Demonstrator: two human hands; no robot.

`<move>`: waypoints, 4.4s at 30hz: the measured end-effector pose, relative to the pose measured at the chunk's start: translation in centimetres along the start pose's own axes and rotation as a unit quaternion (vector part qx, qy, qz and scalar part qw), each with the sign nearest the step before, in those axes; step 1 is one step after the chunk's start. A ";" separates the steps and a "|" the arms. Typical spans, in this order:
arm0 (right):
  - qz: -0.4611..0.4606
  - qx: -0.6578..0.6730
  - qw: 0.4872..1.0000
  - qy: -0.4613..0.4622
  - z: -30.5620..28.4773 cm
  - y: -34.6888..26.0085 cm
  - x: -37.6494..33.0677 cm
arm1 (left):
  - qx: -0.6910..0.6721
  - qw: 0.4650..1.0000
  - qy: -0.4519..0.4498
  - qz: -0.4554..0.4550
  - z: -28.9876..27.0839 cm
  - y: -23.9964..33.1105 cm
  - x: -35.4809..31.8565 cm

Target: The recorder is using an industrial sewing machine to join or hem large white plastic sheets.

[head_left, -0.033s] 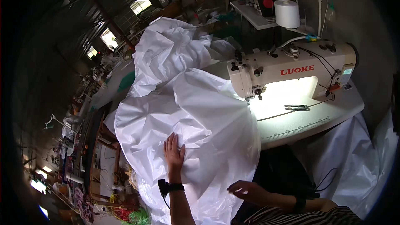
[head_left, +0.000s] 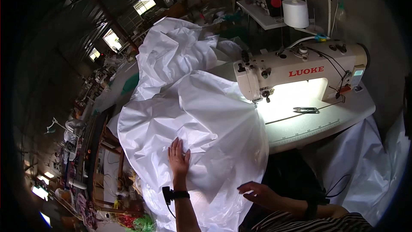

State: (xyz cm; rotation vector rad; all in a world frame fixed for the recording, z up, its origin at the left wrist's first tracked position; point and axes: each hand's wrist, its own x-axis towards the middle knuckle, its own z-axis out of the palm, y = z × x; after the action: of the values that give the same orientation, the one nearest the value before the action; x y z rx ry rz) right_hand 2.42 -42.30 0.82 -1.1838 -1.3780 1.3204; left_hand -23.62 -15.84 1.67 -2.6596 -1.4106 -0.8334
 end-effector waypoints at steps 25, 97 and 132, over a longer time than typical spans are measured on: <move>0.176 0.141 0.964 0.141 -3.5 7.8 -2.1 | 0.005 0.998 -0.023 -0.059 -0.1 16.3 -11.4; -0.196 -0.237 0.949 -0.072 -3.7 -3.8 -9.5 | -0.486 0.839 -0.182 -0.165 -6.0 27.9 -13.9; 0.053 -0.580 0.787 0.203 -11.9 -0.4 10.7 | -0.175 0.938 -0.200 0.223 3.4 24.6 -1.1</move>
State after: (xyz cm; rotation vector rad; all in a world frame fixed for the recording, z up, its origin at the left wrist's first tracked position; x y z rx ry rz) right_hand 12.28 -29.69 1.72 -2.1895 -1.8110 0.0651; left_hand -3.57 -30.35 3.80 -3.3758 -0.6668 -0.5546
